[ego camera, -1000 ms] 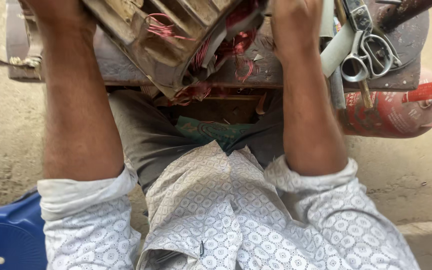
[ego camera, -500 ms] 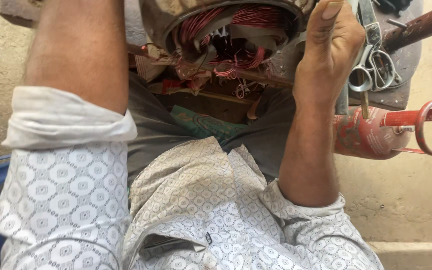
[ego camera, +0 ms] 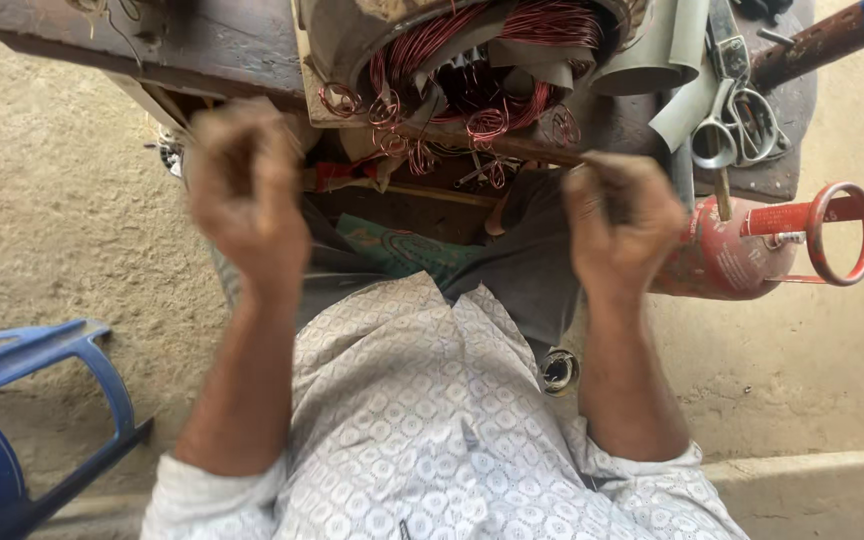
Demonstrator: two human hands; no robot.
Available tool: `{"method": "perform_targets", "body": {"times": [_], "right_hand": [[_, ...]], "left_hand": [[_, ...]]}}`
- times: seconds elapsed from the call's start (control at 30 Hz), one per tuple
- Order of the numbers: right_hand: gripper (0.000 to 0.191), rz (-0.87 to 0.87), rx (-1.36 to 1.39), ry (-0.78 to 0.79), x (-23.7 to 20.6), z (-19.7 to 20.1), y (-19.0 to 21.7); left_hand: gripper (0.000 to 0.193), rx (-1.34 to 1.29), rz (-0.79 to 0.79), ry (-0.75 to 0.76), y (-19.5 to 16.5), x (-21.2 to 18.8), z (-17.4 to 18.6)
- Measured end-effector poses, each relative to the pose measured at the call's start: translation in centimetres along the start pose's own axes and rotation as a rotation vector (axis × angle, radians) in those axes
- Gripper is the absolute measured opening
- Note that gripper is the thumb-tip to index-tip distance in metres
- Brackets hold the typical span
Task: The person inserts gray insulating paper into the slots of a motor stator, tucks it around copper windings, and trims excess with shears. They repeat this process for multiple slots, adjusting the stator orientation and using both hands to seat the insulation.
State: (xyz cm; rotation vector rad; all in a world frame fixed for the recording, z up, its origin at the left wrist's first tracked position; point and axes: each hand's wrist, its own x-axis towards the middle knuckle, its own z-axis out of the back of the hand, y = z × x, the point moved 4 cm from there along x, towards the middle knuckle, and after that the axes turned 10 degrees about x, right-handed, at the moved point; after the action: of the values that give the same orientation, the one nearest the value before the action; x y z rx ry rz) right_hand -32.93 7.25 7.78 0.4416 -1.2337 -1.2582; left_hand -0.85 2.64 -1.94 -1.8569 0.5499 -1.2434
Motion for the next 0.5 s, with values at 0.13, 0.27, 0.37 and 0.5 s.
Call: {"method": "perform_targets", "body": {"times": [0.13,0.27,0.37,0.5], "right_hand": [[0.035,0.015,0.005,0.247,-1.3,-3.7,-0.2],[0.033,0.014,-0.026,0.304,-0.9,-7.1,0.1],[0.032,0.001,-0.022,0.348,-1.1,-8.3,0.5],[0.037,-0.028,0.020,0.406,-1.3,-8.2,0.1]], "left_hand": [[0.006,0.201,0.235,0.464,-2.0,-6.0,-0.9],[0.032,0.177,0.169,0.609,-5.4,-5.4,-2.9],[0.052,0.217,0.085,0.647,-6.9,-4.2,-4.4],[0.055,0.369,-0.024,0.572,-7.2,-2.7,-5.7]]}}
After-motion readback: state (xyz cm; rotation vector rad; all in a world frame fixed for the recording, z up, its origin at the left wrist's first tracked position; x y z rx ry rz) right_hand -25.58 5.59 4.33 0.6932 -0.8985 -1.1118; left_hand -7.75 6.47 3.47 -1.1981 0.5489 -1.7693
